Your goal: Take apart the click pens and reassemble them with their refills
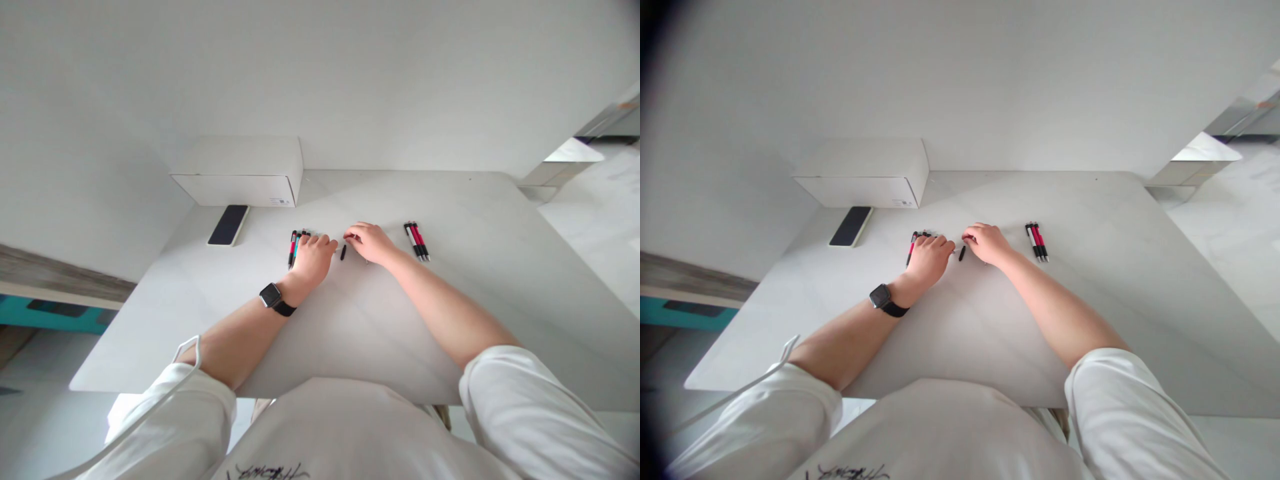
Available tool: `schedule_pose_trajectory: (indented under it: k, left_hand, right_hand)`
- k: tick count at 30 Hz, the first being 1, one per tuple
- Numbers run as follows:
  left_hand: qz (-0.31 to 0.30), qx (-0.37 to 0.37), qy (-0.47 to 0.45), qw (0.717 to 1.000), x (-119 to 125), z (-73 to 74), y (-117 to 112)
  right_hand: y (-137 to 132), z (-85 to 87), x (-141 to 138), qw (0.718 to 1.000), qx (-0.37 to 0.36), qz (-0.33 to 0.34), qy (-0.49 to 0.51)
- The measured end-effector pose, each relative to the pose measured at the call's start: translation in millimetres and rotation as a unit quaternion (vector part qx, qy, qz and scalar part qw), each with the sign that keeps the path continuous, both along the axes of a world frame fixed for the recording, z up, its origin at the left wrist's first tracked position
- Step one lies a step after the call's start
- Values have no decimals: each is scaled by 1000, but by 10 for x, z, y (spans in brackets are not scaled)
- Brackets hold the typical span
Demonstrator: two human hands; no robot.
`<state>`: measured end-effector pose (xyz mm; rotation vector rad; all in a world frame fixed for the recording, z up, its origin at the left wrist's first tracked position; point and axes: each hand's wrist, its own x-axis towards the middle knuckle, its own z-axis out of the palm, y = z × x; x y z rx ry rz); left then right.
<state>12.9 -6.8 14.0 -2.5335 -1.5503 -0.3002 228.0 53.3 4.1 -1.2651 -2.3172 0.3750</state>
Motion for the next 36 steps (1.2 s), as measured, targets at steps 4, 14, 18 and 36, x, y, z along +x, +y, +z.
schedule_pose_trajectory:
  k: [4,14,18,36]
  left_hand:
    - [3,3,-4,1000,-6,-22,13]
    - [-48,14,-99,994,-70,-1,-4]
    - [-187,-54,-184,964,-23,36,-77]
    - [-281,-629,-325,648,81,-68,-189]
  right_hand:
    - [-9,5,7,1000,13,-1,13]
    - [-36,-45,218,974,83,-109,181]
    - [-99,102,176,935,18,-143,324]
    - [-1134,-130,324,930,-248,-64,265]
